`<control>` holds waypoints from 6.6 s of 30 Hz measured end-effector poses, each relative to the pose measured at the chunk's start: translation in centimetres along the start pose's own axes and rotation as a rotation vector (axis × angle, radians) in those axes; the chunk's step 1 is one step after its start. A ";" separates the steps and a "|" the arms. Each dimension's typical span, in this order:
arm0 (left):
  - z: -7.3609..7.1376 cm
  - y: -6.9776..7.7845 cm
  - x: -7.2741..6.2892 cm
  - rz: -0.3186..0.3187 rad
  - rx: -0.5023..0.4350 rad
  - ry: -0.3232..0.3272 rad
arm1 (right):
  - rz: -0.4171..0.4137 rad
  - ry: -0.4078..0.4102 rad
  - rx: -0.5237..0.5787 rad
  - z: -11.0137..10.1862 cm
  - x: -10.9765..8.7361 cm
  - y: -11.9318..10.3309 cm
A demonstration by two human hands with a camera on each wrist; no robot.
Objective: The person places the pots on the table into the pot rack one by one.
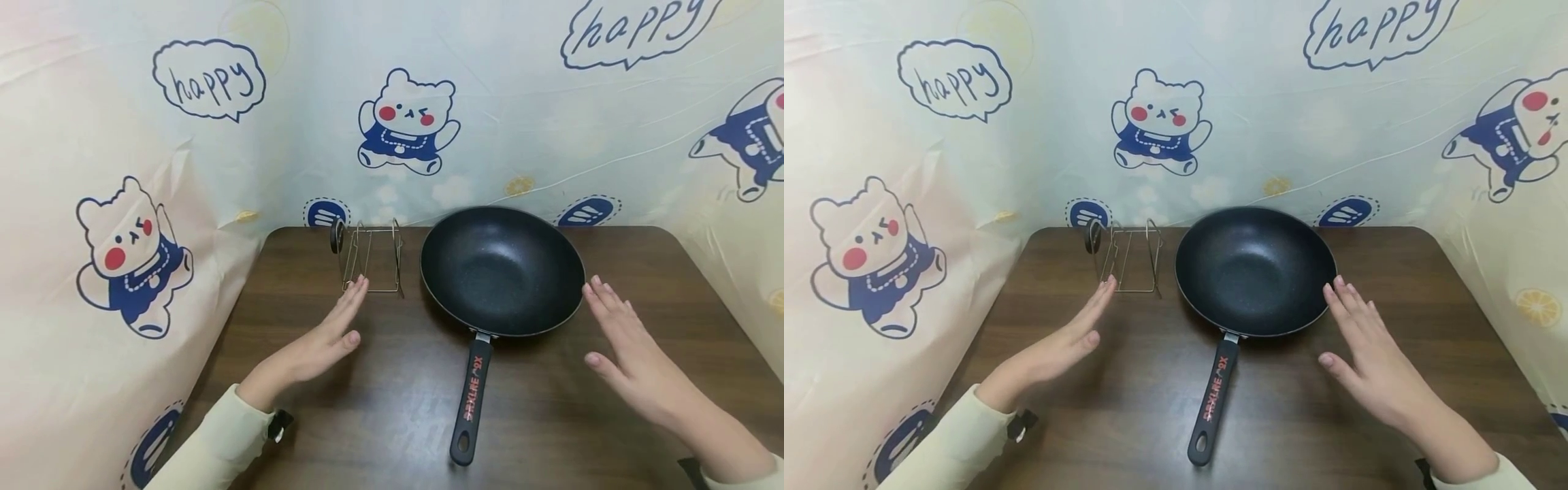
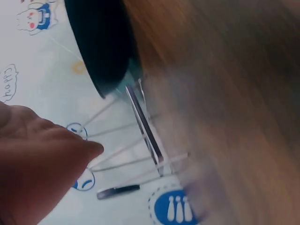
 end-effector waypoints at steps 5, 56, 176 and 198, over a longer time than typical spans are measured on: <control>0.9 1.0 -0.1 0.049 -0.232 -0.062 | -0.011 0.029 0.301 -0.2 -0.1 -1.7; 14.6 6.9 2.6 -0.038 -1.703 -0.481 | 0.259 -0.359 2.177 12.6 1.8 -5.0; 14.2 10.7 3.8 -0.128 -0.669 -0.010 | -0.403 -0.540 2.378 13.8 13.5 -12.6; 11.1 11.5 1.8 -0.187 0.040 0.292 | -0.984 -0.896 2.314 12.8 16.3 -16.3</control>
Point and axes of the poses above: each hand's wrist, its own x-axis towards the middle knuckle, its own z-axis out of the palm, y = z × x, the point moved 7 cm from there along x, towards the middle knuckle, and after that the axes turned 9 degrees about -y, right-handed, at the moved point
